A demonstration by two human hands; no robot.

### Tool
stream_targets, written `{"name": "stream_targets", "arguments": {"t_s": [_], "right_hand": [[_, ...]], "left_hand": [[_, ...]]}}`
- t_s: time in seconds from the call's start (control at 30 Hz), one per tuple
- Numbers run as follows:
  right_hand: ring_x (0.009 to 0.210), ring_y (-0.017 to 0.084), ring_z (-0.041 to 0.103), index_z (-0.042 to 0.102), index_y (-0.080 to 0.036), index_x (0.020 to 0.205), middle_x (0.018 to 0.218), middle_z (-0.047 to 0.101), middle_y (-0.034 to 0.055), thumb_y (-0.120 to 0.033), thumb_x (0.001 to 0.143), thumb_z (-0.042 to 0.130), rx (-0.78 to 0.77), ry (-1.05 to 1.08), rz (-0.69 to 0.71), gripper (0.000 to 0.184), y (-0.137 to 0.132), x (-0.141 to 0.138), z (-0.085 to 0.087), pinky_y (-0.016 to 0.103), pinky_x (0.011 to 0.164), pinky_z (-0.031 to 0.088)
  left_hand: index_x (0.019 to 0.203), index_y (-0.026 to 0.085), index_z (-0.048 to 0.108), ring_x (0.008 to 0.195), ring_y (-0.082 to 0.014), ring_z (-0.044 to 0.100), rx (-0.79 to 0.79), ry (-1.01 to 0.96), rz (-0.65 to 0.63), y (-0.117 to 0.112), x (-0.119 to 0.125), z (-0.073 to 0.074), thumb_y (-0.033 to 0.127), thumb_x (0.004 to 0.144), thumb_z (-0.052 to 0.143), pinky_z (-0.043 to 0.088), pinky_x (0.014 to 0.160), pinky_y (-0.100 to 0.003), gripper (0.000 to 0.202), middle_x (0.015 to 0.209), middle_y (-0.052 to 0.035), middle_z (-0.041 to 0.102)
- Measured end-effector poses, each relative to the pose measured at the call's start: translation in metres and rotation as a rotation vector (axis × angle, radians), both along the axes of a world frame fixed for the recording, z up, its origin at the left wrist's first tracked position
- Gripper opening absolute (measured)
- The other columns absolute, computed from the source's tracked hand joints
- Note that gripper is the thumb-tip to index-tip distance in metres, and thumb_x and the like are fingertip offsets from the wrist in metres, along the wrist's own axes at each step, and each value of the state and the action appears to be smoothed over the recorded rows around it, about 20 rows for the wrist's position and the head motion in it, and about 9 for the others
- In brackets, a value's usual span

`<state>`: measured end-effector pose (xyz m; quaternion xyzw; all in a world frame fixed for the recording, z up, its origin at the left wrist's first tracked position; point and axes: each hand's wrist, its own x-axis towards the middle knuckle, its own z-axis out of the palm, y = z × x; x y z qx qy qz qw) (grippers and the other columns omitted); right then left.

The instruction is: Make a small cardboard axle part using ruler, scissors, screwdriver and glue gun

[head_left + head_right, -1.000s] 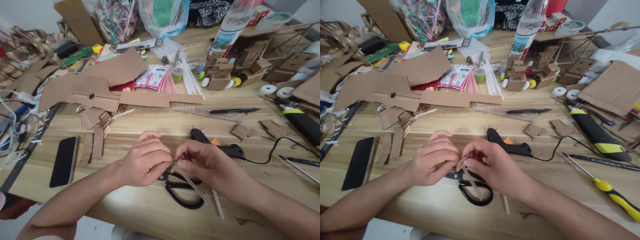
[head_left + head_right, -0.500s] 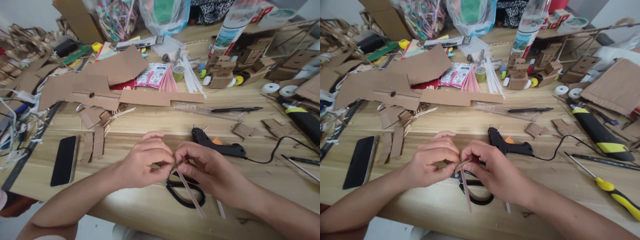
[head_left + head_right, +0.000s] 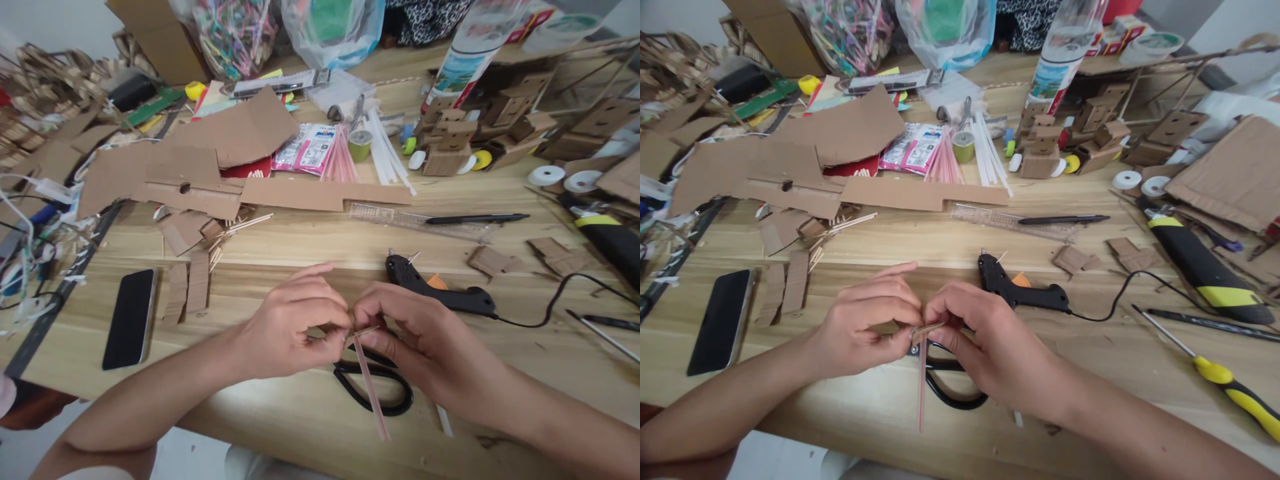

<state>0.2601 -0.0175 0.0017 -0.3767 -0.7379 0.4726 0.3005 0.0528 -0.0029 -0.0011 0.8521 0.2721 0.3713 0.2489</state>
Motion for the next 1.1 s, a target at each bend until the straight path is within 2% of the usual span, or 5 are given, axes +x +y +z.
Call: {"name": "stream_targets", "arguments": {"t_s": [0.37,0.5,0.7,0.83,1.1], "right_hand": [[0.067,0.014,0.059,0.058,-0.024,0.085,0.077,0.065,-0.0001,-0.016,0.092,0.054,-0.021,-0.032,-0.049,0.011,0.000,0.000,0.001,0.024,0.059,0.048],[0.059,0.014,0.057,0.058,-0.025,0.094,0.074,0.064,-0.0005,-0.027,0.095,0.058,0.088,-0.083,-0.271,0.002,0.003,0.004,0.001,0.026,0.053,0.047],[0.075,0.021,0.066,0.062,-0.022,0.093,0.084,0.071,0.0072,-0.028,0.099,0.058,0.498,-0.249,-0.223,0.009,-0.002,-0.001,-0.003,0.033,0.065,0.055],[0.077,0.022,0.066,0.061,-0.023,0.089,0.083,0.071,0.0076,-0.020,0.098,0.054,0.596,-0.287,-0.267,0.012,-0.006,-0.009,-0.009,0.035,0.068,0.055],[0.067,0.017,0.060,0.047,-0.026,0.080,0.073,0.061,0.0002,-0.011,0.088,0.054,0.430,-0.185,-0.315,0.019,-0.006,-0.013,-0.008,0.030,0.063,0.048]], "left_hand": [[0.079,0.018,0.063,0.066,-0.0077,0.068,-0.026,0.029,0.007,0.001,-0.002,0.002,0.008,0.089,0.059,0.055,0.107,-0.036,0.015,0.074,0.0019,0.073],[0.079,0.018,0.062,0.070,-0.0109,0.067,0.315,0.203,0.190,0.007,-0.006,0.000,0.009,0.092,0.059,0.059,0.101,-0.038,0.016,0.076,0.0003,0.073],[0.080,0.017,0.065,0.071,-0.0139,0.066,0.667,0.411,0.247,0.005,-0.005,-0.002,0.006,0.090,0.059,0.059,0.103,-0.043,0.016,0.079,-0.0027,0.072],[0.081,0.017,0.065,0.069,-0.0140,0.064,0.679,0.398,0.232,-0.001,-0.001,-0.002,0.007,0.092,0.058,0.060,0.103,-0.044,0.016,0.077,-0.0022,0.071],[0.086,0.015,0.064,0.069,-0.0140,0.066,0.590,0.310,0.239,-0.004,0.003,-0.004,0.008,0.092,0.059,0.058,0.105,-0.043,0.010,0.080,-0.0045,0.074]]}}
